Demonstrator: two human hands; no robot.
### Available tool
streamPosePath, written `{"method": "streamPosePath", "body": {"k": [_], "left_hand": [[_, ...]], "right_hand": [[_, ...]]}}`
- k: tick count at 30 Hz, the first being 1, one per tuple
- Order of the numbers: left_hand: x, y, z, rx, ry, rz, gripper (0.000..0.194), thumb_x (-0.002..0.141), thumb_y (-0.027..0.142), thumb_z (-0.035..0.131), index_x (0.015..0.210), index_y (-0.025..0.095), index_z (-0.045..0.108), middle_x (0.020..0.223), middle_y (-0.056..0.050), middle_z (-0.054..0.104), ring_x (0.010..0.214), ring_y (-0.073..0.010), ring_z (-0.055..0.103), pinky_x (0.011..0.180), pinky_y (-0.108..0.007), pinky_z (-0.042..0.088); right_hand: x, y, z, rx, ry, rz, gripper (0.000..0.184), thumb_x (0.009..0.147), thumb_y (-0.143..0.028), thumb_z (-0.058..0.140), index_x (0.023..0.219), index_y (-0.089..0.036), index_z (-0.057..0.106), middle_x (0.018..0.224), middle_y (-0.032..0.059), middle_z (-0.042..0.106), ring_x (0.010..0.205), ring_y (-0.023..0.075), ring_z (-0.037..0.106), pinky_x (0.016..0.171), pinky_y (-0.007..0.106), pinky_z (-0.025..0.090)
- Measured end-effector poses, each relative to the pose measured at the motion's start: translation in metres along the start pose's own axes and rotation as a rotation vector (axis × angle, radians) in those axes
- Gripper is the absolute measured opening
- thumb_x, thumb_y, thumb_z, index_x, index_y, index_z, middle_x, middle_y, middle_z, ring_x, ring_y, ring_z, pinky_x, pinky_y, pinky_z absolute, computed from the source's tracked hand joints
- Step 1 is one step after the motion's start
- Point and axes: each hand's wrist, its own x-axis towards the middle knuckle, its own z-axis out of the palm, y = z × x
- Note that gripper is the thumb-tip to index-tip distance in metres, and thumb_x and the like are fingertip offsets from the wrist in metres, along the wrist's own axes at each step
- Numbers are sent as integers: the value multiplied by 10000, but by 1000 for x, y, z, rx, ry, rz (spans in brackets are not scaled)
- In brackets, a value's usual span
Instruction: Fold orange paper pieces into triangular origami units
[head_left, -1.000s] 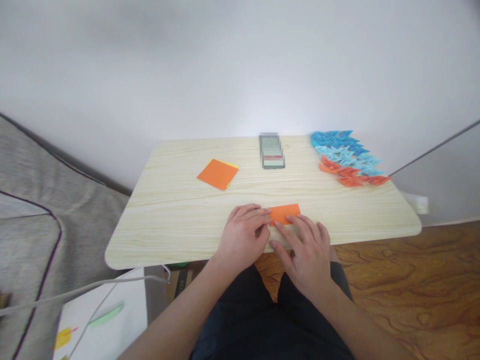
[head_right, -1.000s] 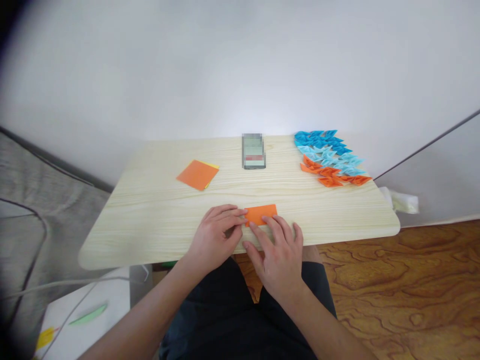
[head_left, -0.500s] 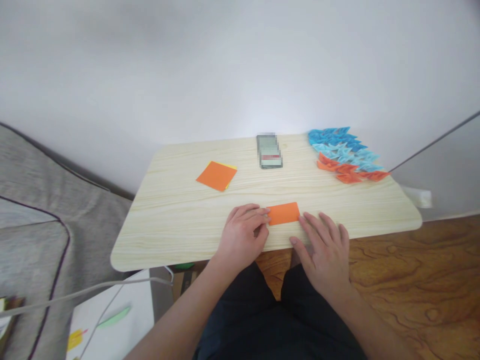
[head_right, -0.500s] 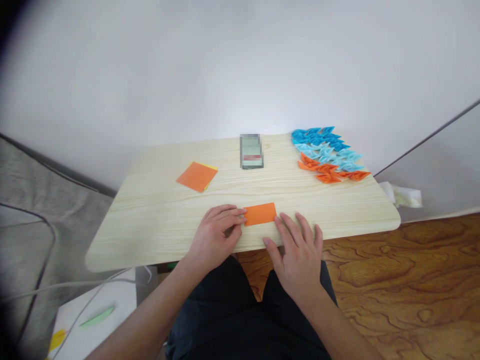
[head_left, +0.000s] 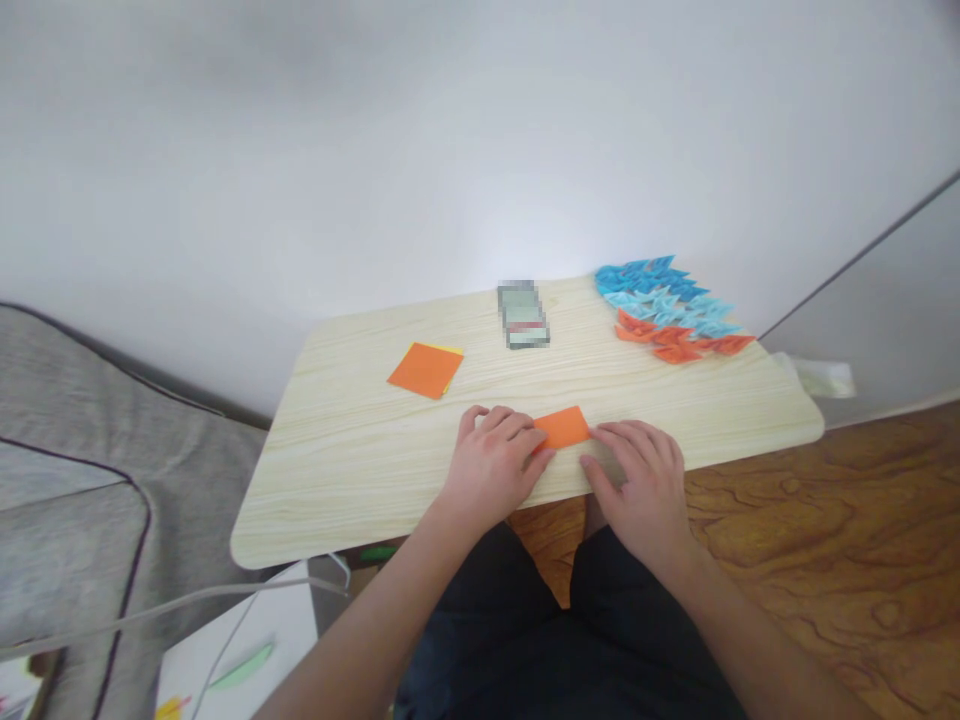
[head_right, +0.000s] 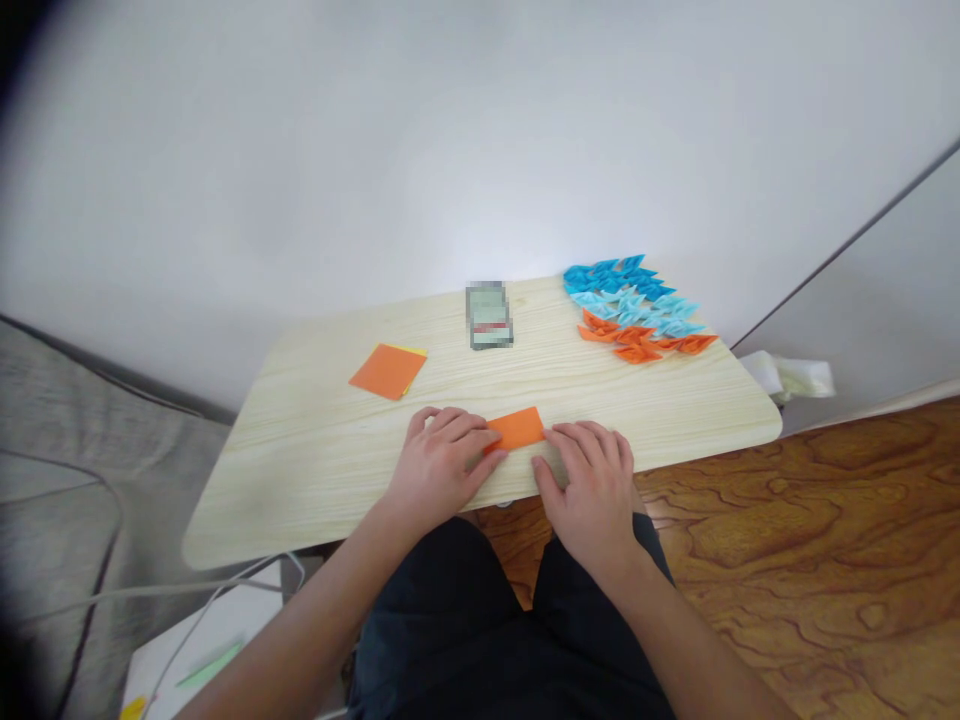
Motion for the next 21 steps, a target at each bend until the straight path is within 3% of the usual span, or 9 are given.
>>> {"method": "streamPosePath", "body": {"k": [5, 9, 11, 14, 18, 21], "left_hand": [[-4, -1, 4, 11, 69, 69, 178, 1032, 288, 564, 1029, 256, 739, 1047, -22, 782, 1045, -224, 670, 1093, -517, 319], [-10, 3, 9, -16, 122, 86, 139, 1007, 240, 599, 1038, 244, 734, 1053, -30, 787, 1026, -224, 679, 1057, -492, 357], [-12, 5, 11, -56, 137, 80, 118, 989, 238, 625, 1027, 243, 737, 1064, -34, 785, 1030, -230, 675, 1033, -475, 385], [-8, 4, 9, -169, 210, -19, 125, 951, 286, 685, 1055, 236, 734, 1103, -55, 769, 1063, -248, 657, 1010, -451, 434], [12, -4, -1, -400, 369, -247, 285, 898, 363, 757, 1130, 203, 710, 1132, -93, 742, 1092, -260, 647, 984, -427, 492], [33, -9, -14, -675, 263, -249, 141, 939, 336, 707, 937, 200, 744, 918, -47, 747, 882, -194, 675, 857, -354, 526]], "right_hand": [[15, -1, -3, 114, -24, 107, 365, 953, -392, 664, 1298, -272, 676, 1214, 66, 753, 1171, 315, 632, 1046, 512, 431], [32, -9, -3, 443, -128, 306, 449, 948, -464, 662, 1353, -275, 629, 1046, 46, 797, 887, 244, 718, 870, 423, 537], [40, -12, 1, 572, -130, 363, 411, 945, -430, 662, 1322, -267, 644, 1011, 45, 803, 843, 227, 732, 818, 389, 554], [49, -16, 5, 692, -97, 349, 363, 943, -367, 660, 1289, -259, 652, 993, 46, 800, 858, 220, 743, 813, 370, 559], [59, -21, -1, 782, -118, 297, 377, 936, -343, 687, 1297, -248, 639, 971, 42, 801, 867, 216, 753, 861, 376, 557], [72, -26, -13, 782, -129, 267, 297, 918, -352, 725, 1194, -246, 699, 937, 35, 801, 840, 210, 754, 834, 361, 561]]}}
